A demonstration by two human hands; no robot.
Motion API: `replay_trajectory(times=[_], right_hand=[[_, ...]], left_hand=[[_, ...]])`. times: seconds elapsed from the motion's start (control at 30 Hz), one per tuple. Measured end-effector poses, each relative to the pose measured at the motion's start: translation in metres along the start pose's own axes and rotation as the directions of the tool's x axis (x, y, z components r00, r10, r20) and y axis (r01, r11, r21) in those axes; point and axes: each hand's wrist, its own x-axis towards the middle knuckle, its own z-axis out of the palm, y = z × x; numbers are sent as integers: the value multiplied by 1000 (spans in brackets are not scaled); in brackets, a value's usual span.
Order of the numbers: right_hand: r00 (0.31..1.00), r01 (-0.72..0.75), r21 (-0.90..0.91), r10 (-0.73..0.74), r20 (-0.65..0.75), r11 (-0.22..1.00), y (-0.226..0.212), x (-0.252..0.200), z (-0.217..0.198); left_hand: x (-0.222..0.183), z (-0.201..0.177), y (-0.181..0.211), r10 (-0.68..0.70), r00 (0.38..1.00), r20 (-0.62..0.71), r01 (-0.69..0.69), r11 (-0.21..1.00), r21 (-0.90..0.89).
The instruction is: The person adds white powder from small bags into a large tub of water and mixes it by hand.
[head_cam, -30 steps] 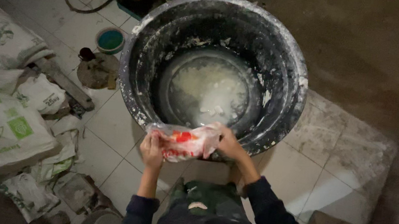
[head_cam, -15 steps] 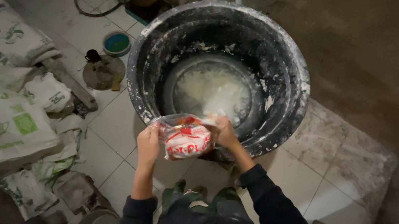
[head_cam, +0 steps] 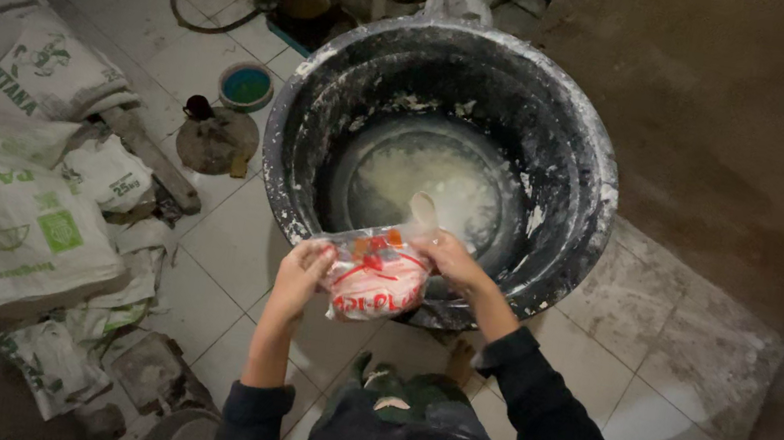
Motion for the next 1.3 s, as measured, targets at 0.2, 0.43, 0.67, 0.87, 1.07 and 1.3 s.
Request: replay_trajectory(times=[0.2,0.43,0.67,0.87,1.07,1.3], right_hand=[[955,121,-118,-83,285,986,-21,-21,-12],[929,332,-369,-231,290,868,-64,-46,28],[982,-17,-652,-109,-152,758,-44,-38,57],[775,449,-687,-632,-19,571,-1,-23,50],[762,298,-672,-593,-260,678,-12,-32,75],[696,252,-787,-670,-256,563,-33,-43,87]], left_hand=[[-16,3,32,165,984,62,-176,949,262],[-29,30,52,445,894,-52,-326,726,605],[-30,42,55,401,899,-177,-283,840,464],[-43,52,45,616,788,9,-481,606,634],[-40,88,32,718,696,9,-443,418,793],[-30,99,24,692,709,-138,-397,553,733]])
